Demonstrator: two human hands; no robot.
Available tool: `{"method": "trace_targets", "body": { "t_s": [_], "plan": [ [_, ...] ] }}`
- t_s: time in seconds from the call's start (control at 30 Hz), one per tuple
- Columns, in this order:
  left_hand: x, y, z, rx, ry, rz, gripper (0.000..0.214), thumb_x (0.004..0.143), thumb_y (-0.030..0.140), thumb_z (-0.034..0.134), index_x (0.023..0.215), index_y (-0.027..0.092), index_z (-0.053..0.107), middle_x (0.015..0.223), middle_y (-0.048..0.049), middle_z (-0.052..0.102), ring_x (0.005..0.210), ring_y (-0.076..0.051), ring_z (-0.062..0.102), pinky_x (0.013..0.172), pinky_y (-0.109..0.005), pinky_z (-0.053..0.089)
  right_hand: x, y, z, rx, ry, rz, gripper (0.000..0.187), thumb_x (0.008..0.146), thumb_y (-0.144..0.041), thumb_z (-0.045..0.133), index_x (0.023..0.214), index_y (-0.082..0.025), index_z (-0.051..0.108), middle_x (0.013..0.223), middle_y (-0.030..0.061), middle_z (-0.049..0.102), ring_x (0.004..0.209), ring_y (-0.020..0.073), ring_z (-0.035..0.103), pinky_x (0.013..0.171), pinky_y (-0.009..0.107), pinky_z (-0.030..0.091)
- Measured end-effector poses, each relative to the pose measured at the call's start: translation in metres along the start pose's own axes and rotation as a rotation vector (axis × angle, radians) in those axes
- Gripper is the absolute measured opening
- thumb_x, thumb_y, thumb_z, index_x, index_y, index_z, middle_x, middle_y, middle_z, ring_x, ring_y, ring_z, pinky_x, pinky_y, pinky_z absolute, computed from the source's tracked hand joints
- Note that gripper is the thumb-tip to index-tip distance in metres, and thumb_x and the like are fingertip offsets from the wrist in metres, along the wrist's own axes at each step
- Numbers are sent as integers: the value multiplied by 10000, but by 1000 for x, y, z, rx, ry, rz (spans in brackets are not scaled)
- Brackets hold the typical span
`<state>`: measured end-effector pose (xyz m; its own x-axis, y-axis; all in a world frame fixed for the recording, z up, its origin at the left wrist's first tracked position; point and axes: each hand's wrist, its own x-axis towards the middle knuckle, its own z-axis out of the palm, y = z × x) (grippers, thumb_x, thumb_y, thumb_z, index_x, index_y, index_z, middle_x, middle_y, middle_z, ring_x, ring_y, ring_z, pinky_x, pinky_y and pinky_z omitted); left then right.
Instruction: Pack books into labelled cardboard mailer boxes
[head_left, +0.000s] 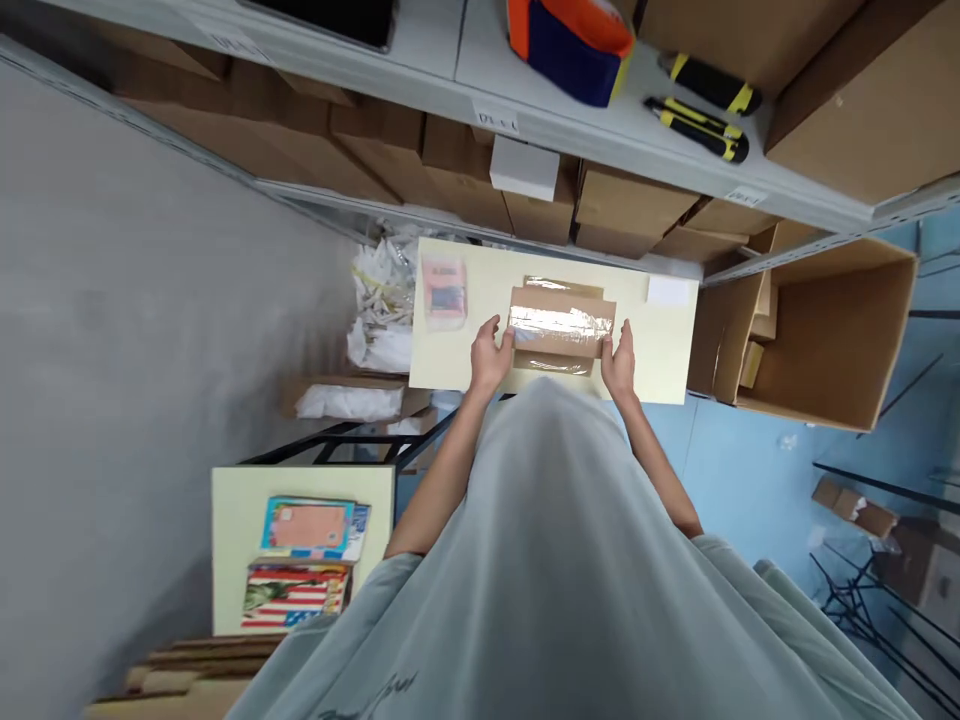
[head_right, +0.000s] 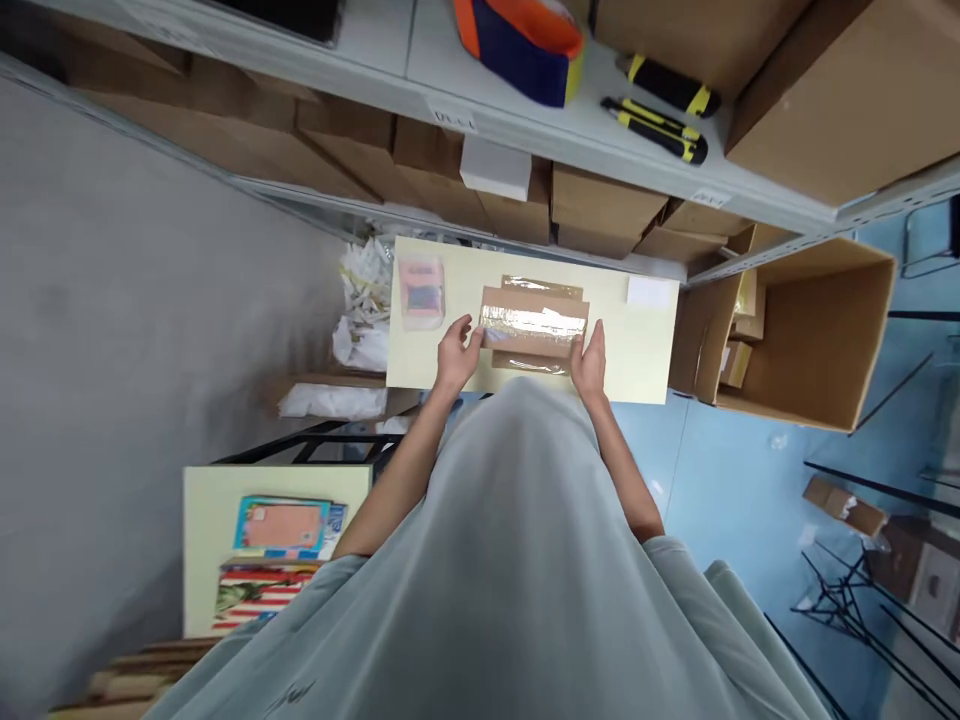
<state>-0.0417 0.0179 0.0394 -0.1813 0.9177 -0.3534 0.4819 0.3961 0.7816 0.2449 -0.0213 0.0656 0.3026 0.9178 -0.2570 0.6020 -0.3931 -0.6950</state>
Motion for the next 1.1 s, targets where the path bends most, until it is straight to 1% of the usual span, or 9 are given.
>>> {"method": "trace_targets", "body": {
  "t_s": [0.17, 0.27, 0.37, 0.47, 0.63, 0.8, 0.93, 1.03, 1.1],
  "plan": [
    [4, 34, 23, 170, -69, 10, 850, 1041, 607, 723, 1663, 58, 541, 1660, -309, 636, 1587, -454, 611, 1326, -556, 508, 4, -13, 17, 37, -107, 88, 1200, 1058, -945, 291, 1847, -43, 229, 1904, 279, 349, 1788, 377, 383, 1450, 575, 371],
    [4, 55, 38, 273, -20, -58, 1095, 944, 713, 831, 1706, 27, 446, 1688, -350, 582, 1603, -512, 578, 1295, -581, 530, 20, -27, 27, -18, -76, 160, 1300, 988, -1003, 440, 1836, -40, 233, 1876, 313, 380, 1735, 437, 456, 1384, 611, 456],
    [7, 66, 47, 370, 2, -185, 1113, 921, 788, 823, 1650, 14, 493, 1575, -371, 661, 1500, -548, 652, 1224, -612, 568, 29, -35, 38, -80, -36, 223, 1378, 931, -987, 600, 1834, -26, 199, 1864, 351, 365, 1674, 485, 518, 1317, 620, 522],
    [18, 63, 50, 419, -11, -267, 1046, 866, 850, 841, 1494, 43, 622, 1373, -360, 765, 1381, -578, 709, 1180, -651, 575, 32, -37, 47, -138, -12, 254, 1331, 960, -936, 618, 1828, -23, 189, 1831, 375, 396, 1604, 506, 581, 1263, 630, 558],
    [31, 40, 56, 253, 50, -209, 1023, 736, 878, 926, 1328, 83, 670, 1235, -369, 790, 1341, -657, 684, 1175, -754, 529, 36, -29, 50, -184, -17, 222, 1064, 1107, -792, 443, 1807, -21, 225, 1813, 371, 422, 1562, 499, 615, 1221, 648, 585],
    [36, 24, 60, 143, 88, -127, 961, 728, 897, 924, 1280, 154, 664, 1249, -316, 803, 1395, -606, 676, 1221, -674, 523, 43, -13, 37, -138, -111, 235, 787, 1191, -610, 173, 1832, -154, 208, 1849, 245, 465, 1535, 442, 656, 1264, 693, 546],
    [42, 23, 43, 174, -11, -99, 774, 902, 768, 854, 1306, 122, 719, 1203, -298, 817, 1341, -567, 717, 1200, -642, 539, 48, -7, 25, -140, -177, 222, 770, 1190, -583, 183, 1826, -149, 210, 1776, 228, 580, 1506, 431, 680, 1265, 677, 546],
    [40, 25, 25, 119, -28, -50, 549, 1079, 541, 688, 1395, 96, 742, 1397, -288, 780, 1330, -469, 748, 1223, -583, 545, 45, -7, 16, -167, -165, 183, 811, 1193, -590, 234, 1793, -46, 278, 1773, 295, 544, 1572, 412, 623, 1297, 582, 531],
    [35, 27, 15, 55, 1, -9, 453, 1086, 394, 641, 1399, 92, 767, 1481, -263, 750, 1271, -386, 776, 1210, -513, 575, 39, -6, 9, -179, -108, 112, 779, 1191, -570, 314, 1712, 2, 397, 1709, 339, 558, 1573, 392, 603, 1311, 530, 517]
  ]
}}
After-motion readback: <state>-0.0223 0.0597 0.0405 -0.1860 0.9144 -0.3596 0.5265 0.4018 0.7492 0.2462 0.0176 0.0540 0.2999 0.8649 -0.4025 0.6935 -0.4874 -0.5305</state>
